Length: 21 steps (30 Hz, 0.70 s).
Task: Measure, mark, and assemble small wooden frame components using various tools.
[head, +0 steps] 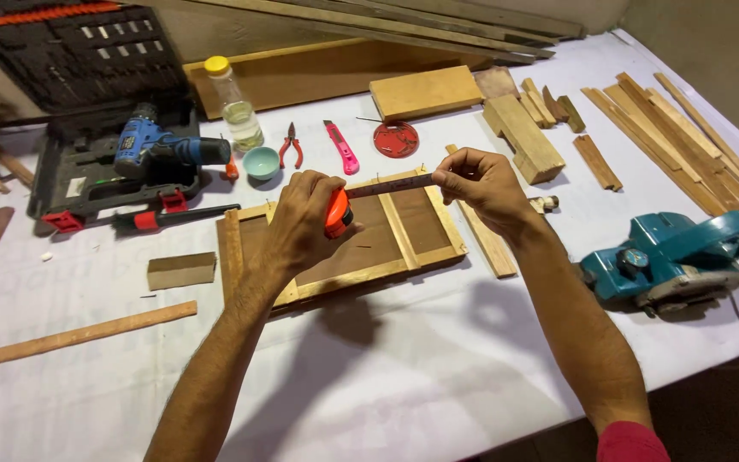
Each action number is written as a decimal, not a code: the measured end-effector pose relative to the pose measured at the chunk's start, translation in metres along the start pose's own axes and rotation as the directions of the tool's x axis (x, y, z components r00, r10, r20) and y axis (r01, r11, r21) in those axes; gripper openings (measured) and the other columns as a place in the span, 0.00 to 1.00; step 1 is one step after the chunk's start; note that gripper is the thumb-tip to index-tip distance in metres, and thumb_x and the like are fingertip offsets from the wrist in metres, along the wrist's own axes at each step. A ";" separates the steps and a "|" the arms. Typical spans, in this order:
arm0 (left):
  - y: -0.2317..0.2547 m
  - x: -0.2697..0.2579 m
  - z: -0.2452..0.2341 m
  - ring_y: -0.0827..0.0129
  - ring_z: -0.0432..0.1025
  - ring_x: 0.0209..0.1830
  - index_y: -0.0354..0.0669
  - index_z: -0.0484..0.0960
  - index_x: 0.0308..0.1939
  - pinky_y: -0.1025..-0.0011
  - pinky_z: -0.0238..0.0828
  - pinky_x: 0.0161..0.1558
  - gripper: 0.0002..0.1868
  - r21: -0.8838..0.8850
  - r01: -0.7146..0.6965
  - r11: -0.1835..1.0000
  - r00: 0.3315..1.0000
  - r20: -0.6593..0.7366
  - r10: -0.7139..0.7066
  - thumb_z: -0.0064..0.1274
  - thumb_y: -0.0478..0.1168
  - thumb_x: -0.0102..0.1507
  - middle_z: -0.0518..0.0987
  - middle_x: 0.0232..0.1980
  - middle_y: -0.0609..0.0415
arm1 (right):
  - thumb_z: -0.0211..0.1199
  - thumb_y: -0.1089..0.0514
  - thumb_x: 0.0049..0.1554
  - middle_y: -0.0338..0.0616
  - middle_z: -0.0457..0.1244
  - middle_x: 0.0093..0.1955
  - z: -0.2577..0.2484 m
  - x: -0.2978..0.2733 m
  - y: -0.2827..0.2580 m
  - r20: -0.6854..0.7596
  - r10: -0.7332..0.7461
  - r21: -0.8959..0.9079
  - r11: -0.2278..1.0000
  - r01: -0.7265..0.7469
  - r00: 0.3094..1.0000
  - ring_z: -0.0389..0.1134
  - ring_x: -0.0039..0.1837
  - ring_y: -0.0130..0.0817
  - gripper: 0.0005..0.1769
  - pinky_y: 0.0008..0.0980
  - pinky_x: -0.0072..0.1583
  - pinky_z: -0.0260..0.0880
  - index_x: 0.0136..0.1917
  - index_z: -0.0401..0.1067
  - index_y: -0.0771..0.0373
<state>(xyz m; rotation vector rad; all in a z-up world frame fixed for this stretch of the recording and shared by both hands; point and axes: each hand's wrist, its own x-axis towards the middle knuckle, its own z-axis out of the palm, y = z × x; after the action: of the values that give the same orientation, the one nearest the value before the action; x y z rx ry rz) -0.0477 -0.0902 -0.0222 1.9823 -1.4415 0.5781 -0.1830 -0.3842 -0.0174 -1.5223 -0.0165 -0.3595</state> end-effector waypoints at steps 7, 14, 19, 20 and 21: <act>-0.017 -0.024 -0.027 0.52 0.70 0.50 0.37 0.74 0.55 0.55 0.69 0.52 0.37 0.038 0.034 0.999 0.999 -0.040 -0.033 0.76 0.50 0.51 0.74 0.50 0.45 | 0.69 0.60 0.60 0.40 0.70 0.45 0.070 0.043 0.007 0.143 0.001 -0.024 1.000 0.002 0.990 0.70 0.45 0.25 0.11 0.27 0.49 0.74 0.54 0.77 0.68; -0.023 -0.047 -0.037 0.53 0.70 0.51 0.33 0.72 0.60 0.56 0.71 0.53 0.40 -0.019 0.089 0.996 0.993 -0.080 -0.090 0.76 0.51 0.53 0.73 0.50 0.43 | 0.66 0.58 0.62 0.44 0.71 0.52 0.111 0.047 0.039 0.266 0.099 -0.026 0.995 -0.096 0.959 0.71 0.50 0.26 0.18 0.28 0.53 0.75 0.63 0.75 0.69; -0.016 -0.047 -0.035 0.53 0.71 0.51 0.32 0.70 0.63 0.57 0.72 0.52 0.41 -0.140 0.149 0.979 0.975 -0.141 -0.169 0.74 0.50 0.56 0.73 0.49 0.42 | 0.60 0.52 0.65 0.46 0.68 0.61 0.142 0.038 0.050 0.489 0.151 -0.009 0.986 -0.167 0.859 0.70 0.60 0.28 0.27 0.31 0.60 0.72 0.73 0.67 0.66; -0.015 -0.046 -0.030 0.55 0.72 0.51 0.33 0.69 0.63 0.59 0.73 0.53 0.38 -0.224 0.173 0.959 0.961 -0.177 -0.215 0.71 0.48 0.58 0.74 0.50 0.43 | 0.57 0.49 0.66 0.43 0.65 0.65 0.150 0.035 0.050 0.524 0.159 0.007 0.982 -0.191 0.837 0.68 0.64 0.27 0.28 0.32 0.63 0.72 0.74 0.62 0.63; -0.015 -0.045 -0.025 0.57 0.73 0.52 0.34 0.69 0.63 0.61 0.74 0.53 0.35 -0.308 0.191 0.932 0.942 -0.208 -0.262 0.69 0.46 0.60 0.75 0.52 0.43 | 0.53 0.46 0.66 0.39 0.63 0.69 0.158 0.033 0.050 0.559 0.166 0.021 0.976 -0.215 0.812 0.67 0.68 0.26 0.30 0.33 0.67 0.71 0.76 0.58 0.60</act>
<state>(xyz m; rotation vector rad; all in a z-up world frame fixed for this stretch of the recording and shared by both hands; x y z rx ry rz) -0.0474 -0.0386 -0.0376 1.7487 -1.0583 0.4646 -0.1065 -0.2365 -0.0485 -1.4832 -0.3327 0.2564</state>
